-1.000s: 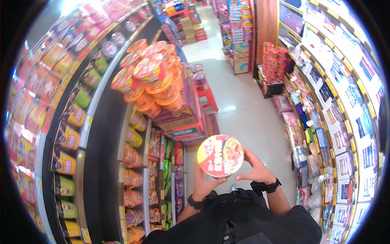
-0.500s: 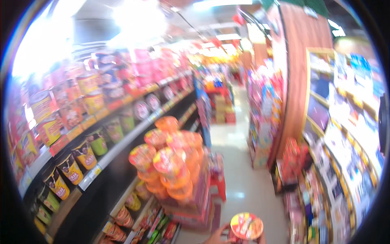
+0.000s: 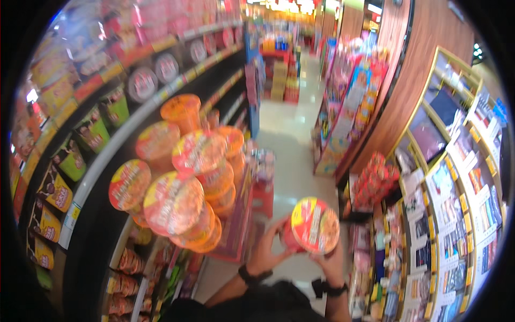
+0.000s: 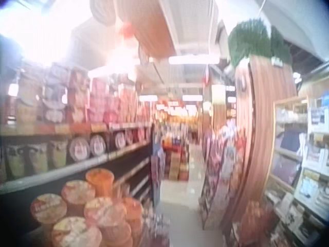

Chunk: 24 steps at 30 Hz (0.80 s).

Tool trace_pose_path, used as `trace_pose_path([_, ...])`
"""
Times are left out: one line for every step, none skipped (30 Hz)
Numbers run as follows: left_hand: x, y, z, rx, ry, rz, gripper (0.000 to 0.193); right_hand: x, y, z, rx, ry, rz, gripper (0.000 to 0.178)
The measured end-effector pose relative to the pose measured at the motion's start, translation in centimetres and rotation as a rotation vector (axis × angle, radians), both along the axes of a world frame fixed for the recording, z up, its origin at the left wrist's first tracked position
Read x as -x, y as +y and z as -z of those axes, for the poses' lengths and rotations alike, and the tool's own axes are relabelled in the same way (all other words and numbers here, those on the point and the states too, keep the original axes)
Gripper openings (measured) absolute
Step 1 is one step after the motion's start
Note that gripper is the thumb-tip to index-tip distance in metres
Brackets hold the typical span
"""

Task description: Organizing and stocking instant noodle bowls on supermarket shelves.

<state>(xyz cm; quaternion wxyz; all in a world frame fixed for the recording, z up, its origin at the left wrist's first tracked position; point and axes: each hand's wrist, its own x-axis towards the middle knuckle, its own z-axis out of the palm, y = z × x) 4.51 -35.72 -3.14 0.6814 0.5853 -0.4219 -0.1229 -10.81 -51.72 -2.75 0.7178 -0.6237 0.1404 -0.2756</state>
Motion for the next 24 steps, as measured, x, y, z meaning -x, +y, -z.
trace_pose_path([-0.5, -0.6, -2.0, -0.004, -0.124, -0.069, 0.084, -0.6, -1.0, 0.7, -0.066, 0.01, -0.004, 0.093])
trace_pose_path([-0.8, -0.5, -3.6, -0.119, -0.239, -0.162, 0.086, -1.7, -1.3, 0.1, -0.118, 0.033, 0.023, 0.093])
trace_pose_path([-1.2, -0.9, -3.9, -0.16, -0.254, -0.204, 0.085, -2.9, -2.2, 0.1, -0.107, -0.012, 0.015, 0.093])
trace_pose_path([-1.4, -1.1, -4.1, -0.189, -0.256, -0.233, 0.085, -4.1, -2.9, 0.1, -0.116, -0.03, 0.005, 0.095])
trace_pose_path([-1.5, -1.3, -4.2, -0.221, -0.257, -0.261, 0.085, -5.1, -3.5, 0.3, -0.123, -0.06, -0.012, 0.096])
trace_pose_path([-1.7, -1.4, -4.4, -0.24, -0.197, -0.27, 0.085, -6.3, -4.1, 0.4, -0.126, -0.094, -0.036, 0.098])
trace_pose_path([-2.0, -1.5, -4.6, -0.258, -0.14, -0.285, 0.086, -7.6, -4.9, 0.5, -0.137, -0.077, -0.057, 0.098])
trace_pose_path([-2.7, -1.8, -4.7, -0.27, -0.126, -0.309, 0.086, -9.1, -6.0, 0.6, -0.056, -0.052, -0.077, 0.1])
trace_pose_path([-3.5, -2.1, -4.8, -0.217, -0.157, -0.338, 0.086, -10.7, -6.8, 0.7, 0.023, -0.032, -0.102, 0.103])
trace_pose_path([-4.3, -2.5, -5.0, -0.163, -0.191, -0.374, 0.087, -12.4, -7.4, 0.7, 0.015, -0.06, -0.096, 0.108])
trace_pose_path([-5.1, -3.0, -5.2, -0.176, -0.184, -0.412, 0.087, -14.3, -7.9, 0.7, -0.033, -0.078, -0.077, 0.108])
trace_pose_path([-6.0, -3.6, -5.5, -0.151, -0.225, -0.43, 0.088, -16.3, -8.3, 0.5, -0.08, -0.094, -0.063, 0.109])
trace_pose_path([-6.8, -4.3, -6.0, -0.129, -0.267, -0.451, 0.088, -18.4, -8.9, 0.0, -0.064, -0.122, -0.109, 0.107])
trace_pose_path([-7.6, -5.0, -6.8, -0.146, -0.26, -0.498, 0.088, -20.4, -9.5, -0.5, -0.049, -0.149, -0.156, 0.104])
trace_pose_path([-8.5, -5.7, -7.9, -0.176, -0.318, -0.597, 0.091, -22.6, -10.1, -1.1, -0.034, -0.177, -0.207, 0.102])
trace_pose_path([-9.0, -6.4, -8.4, -0.212, -0.371, -0.695, 0.094, -24.3, -10.5, -2.0, 0.0, -0.167, -0.23, 0.097])
trace_pose_path([-9.3, -7.3, -8.5, -0.206, -0.269, -0.753, 0.096, -26.2, -10.8, -3.1, 0.031, -0.162, -0.271, 0.091])
trace_pose_path([-9.8, -8.0, -8.7, -0.227, -0.263, -0.807, 0.096, -28.0, -10.9, -3.9, 0.059, -0.158, -0.313, 0.085])
trace_pose_path([-10.7, -8.7, -9.2, -0.264, -0.271, -0.892, 0.096, -30.0, -10.9, -4.7, 0.09, -0.152, -0.351, 0.08])
trace_pose_path([-11.7, -9.2, -9.8, -0.302, -0.279, -0.976, 0.096, -32.0, -11.1, -5.2, 0.056, -0.165, -0.437, 0.078])
trace_pose_path([-12.8, -9.6, -10.7, -0.315, -0.316, -1.03, 0.097, -33.9, -10.9, -5.5, 0.073, -0.215, -0.472, 0.078])
trace_pose_path([-13.7, -9.9, -10.6, -0.335, -0.318, -1.083, 0.097, -35.7, -10.3, -6.0, 0.084, -0.271, -0.519, 0.077])
trace_pose_path([-14.5, -10.2, -10.2, -0.185, -0.248, -1.099, 0.098, -37.2, -9.7, -6.7, 0.13, -0.312, -0.589, 0.08])
trace_pose_path([-15.1, -10.2, -10.1, -0.028, -0.186, -1.12, 0.1, -38.7, -8.8, -6.7, -0.019, -0.322, -0.716, 0.078])
